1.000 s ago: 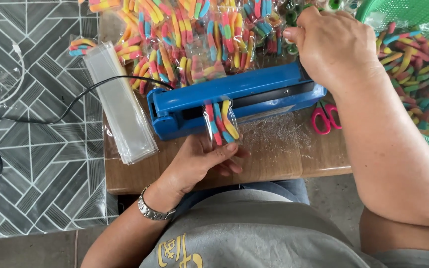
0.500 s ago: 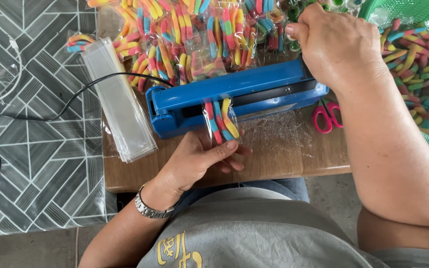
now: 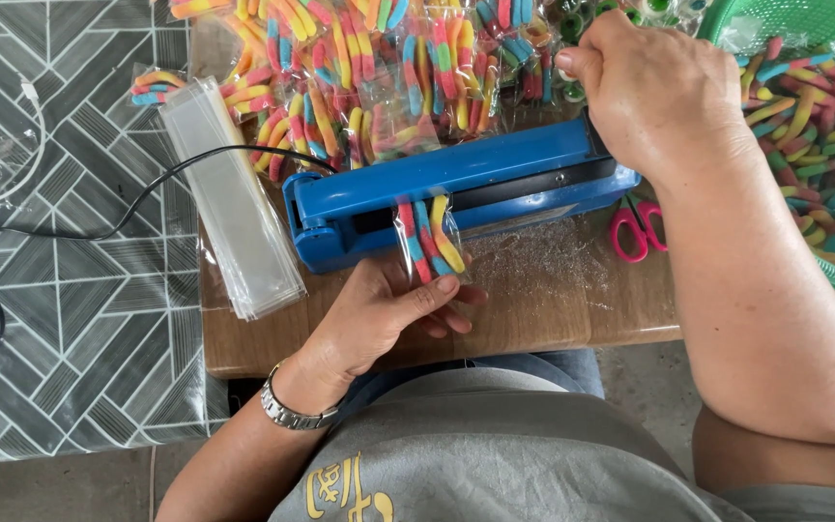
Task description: Packaging gummy worms into small plastic bags and sealing them with a manual heat sealer
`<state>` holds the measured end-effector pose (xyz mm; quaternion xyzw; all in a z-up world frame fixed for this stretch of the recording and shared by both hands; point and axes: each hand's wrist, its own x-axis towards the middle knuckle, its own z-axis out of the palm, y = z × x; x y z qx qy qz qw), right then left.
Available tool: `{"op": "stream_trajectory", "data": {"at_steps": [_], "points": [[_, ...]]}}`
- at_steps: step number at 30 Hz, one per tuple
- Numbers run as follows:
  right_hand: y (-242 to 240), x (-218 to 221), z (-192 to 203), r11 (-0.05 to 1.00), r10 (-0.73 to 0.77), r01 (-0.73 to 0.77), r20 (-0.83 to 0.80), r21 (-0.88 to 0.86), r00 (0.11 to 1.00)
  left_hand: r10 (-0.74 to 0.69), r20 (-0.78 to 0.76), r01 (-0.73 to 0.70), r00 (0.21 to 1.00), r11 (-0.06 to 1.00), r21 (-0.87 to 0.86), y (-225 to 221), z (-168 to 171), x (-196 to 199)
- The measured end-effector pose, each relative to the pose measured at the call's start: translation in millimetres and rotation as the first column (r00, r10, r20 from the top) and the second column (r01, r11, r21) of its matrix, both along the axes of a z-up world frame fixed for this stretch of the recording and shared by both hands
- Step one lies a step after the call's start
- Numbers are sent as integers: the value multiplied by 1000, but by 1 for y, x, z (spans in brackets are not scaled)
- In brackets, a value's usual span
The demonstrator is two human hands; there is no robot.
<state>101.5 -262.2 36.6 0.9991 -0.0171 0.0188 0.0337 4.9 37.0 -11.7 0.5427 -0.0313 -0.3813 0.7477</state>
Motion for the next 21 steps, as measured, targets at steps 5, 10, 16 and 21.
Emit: {"op": "stream_trajectory", "data": {"at_steps": [5,10,16,21], "points": [[-4,1,-2,1000,7,-7,-1,21,1000,2,0,-2,1000,1000,-2,0,-1,2],[-13,4,-16,998,52,-54,79,25,996,15,34,-16,999,1000,26,0,4,1],[-9,1,9,1000,9,-12,124,25,992,56,31,-58,998,997,51,-3,15,-3],[-47,-23,6,948,228,-315,609,39,760,53,48,-54,997,998,24,-2,16,-4]]}}
